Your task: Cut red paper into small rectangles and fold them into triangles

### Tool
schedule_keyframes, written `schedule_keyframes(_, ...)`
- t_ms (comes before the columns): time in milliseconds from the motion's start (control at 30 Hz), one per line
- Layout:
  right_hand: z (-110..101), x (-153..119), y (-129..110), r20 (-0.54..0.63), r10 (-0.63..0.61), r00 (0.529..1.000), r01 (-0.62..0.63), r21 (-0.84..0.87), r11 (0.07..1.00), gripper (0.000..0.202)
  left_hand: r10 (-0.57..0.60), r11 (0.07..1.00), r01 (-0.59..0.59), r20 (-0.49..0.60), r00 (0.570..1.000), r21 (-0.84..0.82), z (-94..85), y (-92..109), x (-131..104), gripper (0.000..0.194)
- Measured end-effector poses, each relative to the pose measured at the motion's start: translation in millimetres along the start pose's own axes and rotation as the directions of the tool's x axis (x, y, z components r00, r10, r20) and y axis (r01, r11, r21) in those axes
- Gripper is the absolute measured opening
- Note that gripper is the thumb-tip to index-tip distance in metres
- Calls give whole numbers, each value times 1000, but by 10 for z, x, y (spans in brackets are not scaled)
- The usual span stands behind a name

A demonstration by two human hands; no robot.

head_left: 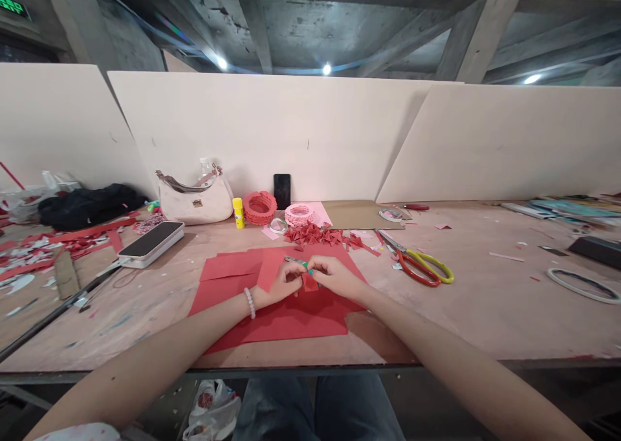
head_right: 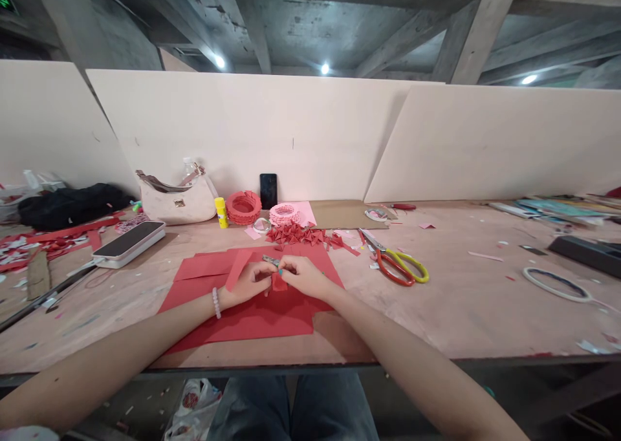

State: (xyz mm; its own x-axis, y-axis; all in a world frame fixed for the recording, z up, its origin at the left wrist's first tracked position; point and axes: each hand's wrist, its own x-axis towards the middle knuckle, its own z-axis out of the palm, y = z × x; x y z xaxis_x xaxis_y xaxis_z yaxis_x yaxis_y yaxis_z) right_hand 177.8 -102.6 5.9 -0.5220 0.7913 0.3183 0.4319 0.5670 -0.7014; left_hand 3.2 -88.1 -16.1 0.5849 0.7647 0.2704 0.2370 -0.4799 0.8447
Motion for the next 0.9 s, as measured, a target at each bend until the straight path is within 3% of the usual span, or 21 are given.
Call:
schedule_keyframes(67,1,-8,-23,13,-11,1000,11,-6,1000,14,-6,1000,6,17,1000,-4,-7,1,-17,8)
schedule_keyframes(200,-13,-27,-92,-7,-42,999,41,-25,999,7,-16,1000,17,23,1000,-16,-37,-3,-42,16)
schedule_keyframes(300,-25,-33,-128,-23,-88,996,86,-67,994,30,-28,998,29,31,999,-47,-39,-9,-44,20)
schedule_keyframes(400,-24,-24,-131,-52,-98,994,94,-78,993,16,-47,996,51,66,997,-68,-32,11,-47,20)
schedule_keyframes(633,-22,-8,-116,-61,-36,997,41,78,996,22,-54,993,64,96,994,-102,-96,131,-56,24)
schedule_keyframes(900,-4,-1,-86,-65,0,998,11,160,987,20,-185,966,187,29,982,-178,-62,47,-54,21)
